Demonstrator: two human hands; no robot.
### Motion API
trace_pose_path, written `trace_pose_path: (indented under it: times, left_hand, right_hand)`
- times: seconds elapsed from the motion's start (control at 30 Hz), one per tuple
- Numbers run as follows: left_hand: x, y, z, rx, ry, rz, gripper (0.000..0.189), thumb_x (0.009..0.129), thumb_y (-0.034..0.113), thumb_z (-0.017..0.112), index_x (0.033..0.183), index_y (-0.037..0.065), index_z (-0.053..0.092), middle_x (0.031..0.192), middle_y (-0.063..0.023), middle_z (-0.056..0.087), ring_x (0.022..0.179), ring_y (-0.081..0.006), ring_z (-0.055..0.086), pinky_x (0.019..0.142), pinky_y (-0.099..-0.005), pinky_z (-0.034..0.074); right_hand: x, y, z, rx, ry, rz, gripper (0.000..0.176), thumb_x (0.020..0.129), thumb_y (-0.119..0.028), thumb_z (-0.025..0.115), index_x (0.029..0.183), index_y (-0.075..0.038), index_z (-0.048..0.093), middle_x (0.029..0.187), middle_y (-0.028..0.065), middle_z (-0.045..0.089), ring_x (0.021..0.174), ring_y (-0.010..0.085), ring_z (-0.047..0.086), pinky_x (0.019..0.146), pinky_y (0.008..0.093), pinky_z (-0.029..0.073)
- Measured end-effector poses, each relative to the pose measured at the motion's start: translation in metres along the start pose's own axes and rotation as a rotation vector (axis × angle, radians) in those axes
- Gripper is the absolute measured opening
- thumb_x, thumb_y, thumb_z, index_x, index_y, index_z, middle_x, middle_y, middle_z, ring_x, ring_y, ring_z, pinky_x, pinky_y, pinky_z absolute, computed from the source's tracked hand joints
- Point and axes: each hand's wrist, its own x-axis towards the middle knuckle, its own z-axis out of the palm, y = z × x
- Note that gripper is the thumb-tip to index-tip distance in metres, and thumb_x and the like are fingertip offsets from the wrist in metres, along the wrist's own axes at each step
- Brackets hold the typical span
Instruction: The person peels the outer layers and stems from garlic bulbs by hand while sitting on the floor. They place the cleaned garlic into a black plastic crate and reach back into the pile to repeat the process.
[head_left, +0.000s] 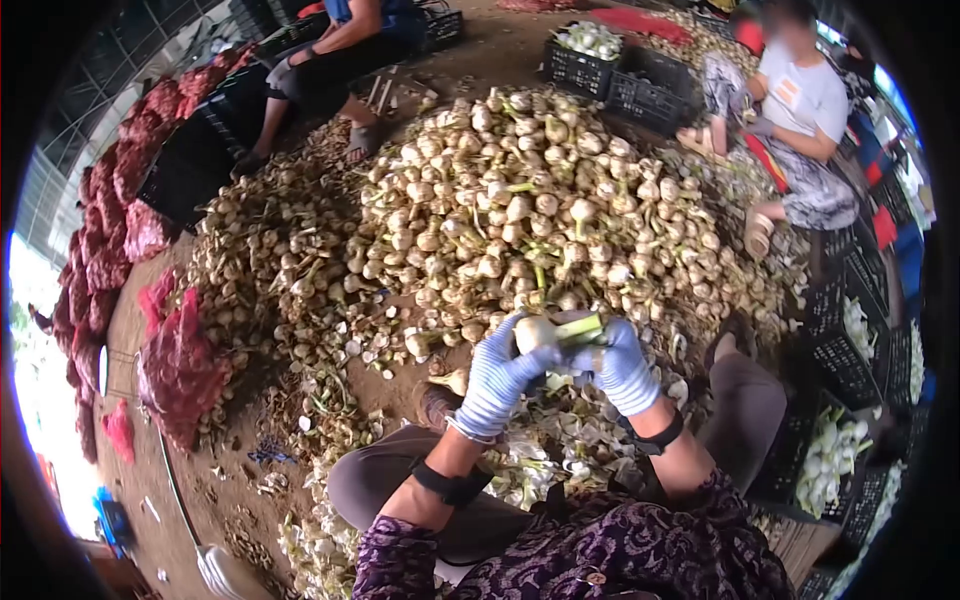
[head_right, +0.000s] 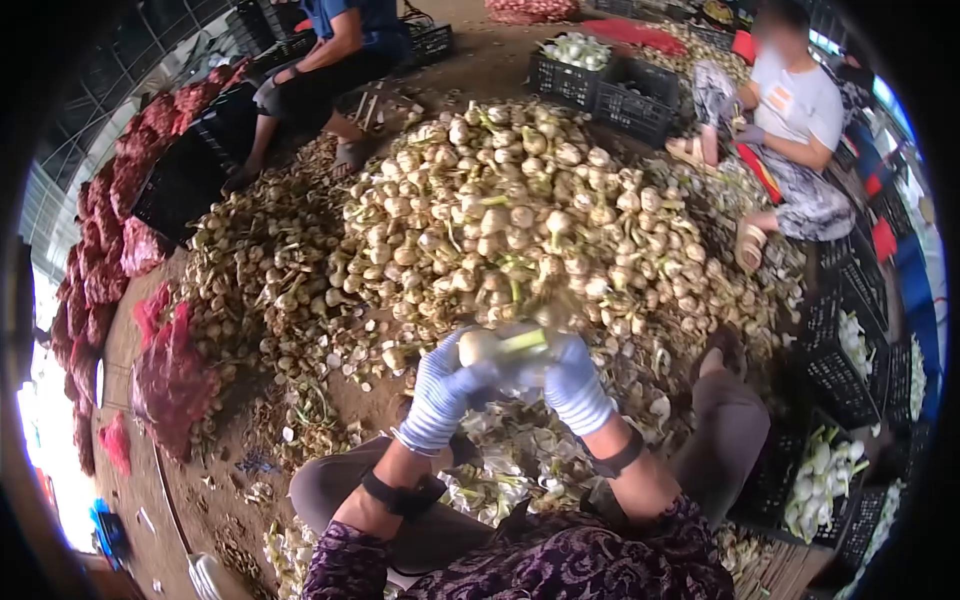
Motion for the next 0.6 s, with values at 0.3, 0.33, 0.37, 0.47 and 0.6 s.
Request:
trace_pose_path:
  times: [0.3, 0.33, 0.37, 0.47, 0.6]
  left_hand:
    - [0.004, -0.029, -0.01, -0.258, -0.013, -0.206, 0.049, 0.081, 0.043, 0.059, 0.092, -0.004, 0.058, 0.062, -0.0091, 0.059, 0.044, -0.0148, 0.054, 0.035, -0.0246, 0.045]
    - [0.005, -0.03, -0.011, -0.255, -0.014, -0.211, 0.049, 0.081, 0.043, 0.059, 0.092, -0.004, 0.058, 0.062, -0.0091, 0.059, 0.044, -0.0148, 0.054, 0.035, -0.0246, 0.045]
    - [0.007, -0.031, -0.011, -0.26, -0.089, -0.228, 0.05, 0.083, 0.046, 0.055, 0.091, -0.004, 0.058, 0.06, -0.0096, 0.058, 0.042, -0.0155, 0.054, 0.035, -0.0251, 0.045]
    - [0.008, -0.036, -0.002, -0.288, -0.096, -0.243, 0.054, 0.086, 0.05, 0.046, 0.091, -0.004, 0.055, 0.056, -0.0113, 0.057, 0.037, -0.0174, 0.052, 0.034, -0.0259, 0.044]
    - [0.012, -0.025, -0.006, -0.442, -0.067, -0.242, 0.051, 0.086, 0.047, 0.049, 0.098, -0.003, 0.053, 0.057, -0.0096, 0.056, 0.041, -0.0165, 0.054, 0.037, -0.025, 0.045]
  right_hand:
    - [-0.002, 0.033, -0.016, -0.233, -0.036, -0.012, 0.038, 0.069, 0.003, 0.064, 0.106, -0.001, 0.061, 0.088, 0.0035, 0.065, 0.076, 0.0085, 0.059, 0.067, 0.0213, 0.048]
    - [-0.002, 0.035, -0.015, -0.23, -0.032, -0.011, 0.038, 0.069, 0.003, 0.064, 0.106, -0.001, 0.061, 0.088, 0.0035, 0.065, 0.076, 0.0085, 0.059, 0.067, 0.0213, 0.048]
    - [0.001, 0.037, -0.011, -0.141, 0.012, 0.023, 0.033, 0.072, -0.002, 0.063, 0.104, -0.001, 0.061, 0.09, 0.006, 0.065, 0.078, 0.0114, 0.06, 0.071, 0.0239, 0.049]
    - [0.006, 0.038, -0.025, -0.144, -0.035, -0.001, 0.04, 0.075, -0.004, 0.063, 0.114, -0.001, 0.054, 0.097, 0.0105, 0.063, 0.085, 0.0138, 0.06, 0.075, 0.0268, 0.05]
    - [0.0, 0.037, -0.065, 0.256, 0.219, 0.094, 0.07, 0.073, -0.033, 0.07, 0.128, -0.003, 0.039, 0.083, 0.0061, 0.058, 0.077, 0.0176, 0.06, 0.054, 0.0297, 0.056]
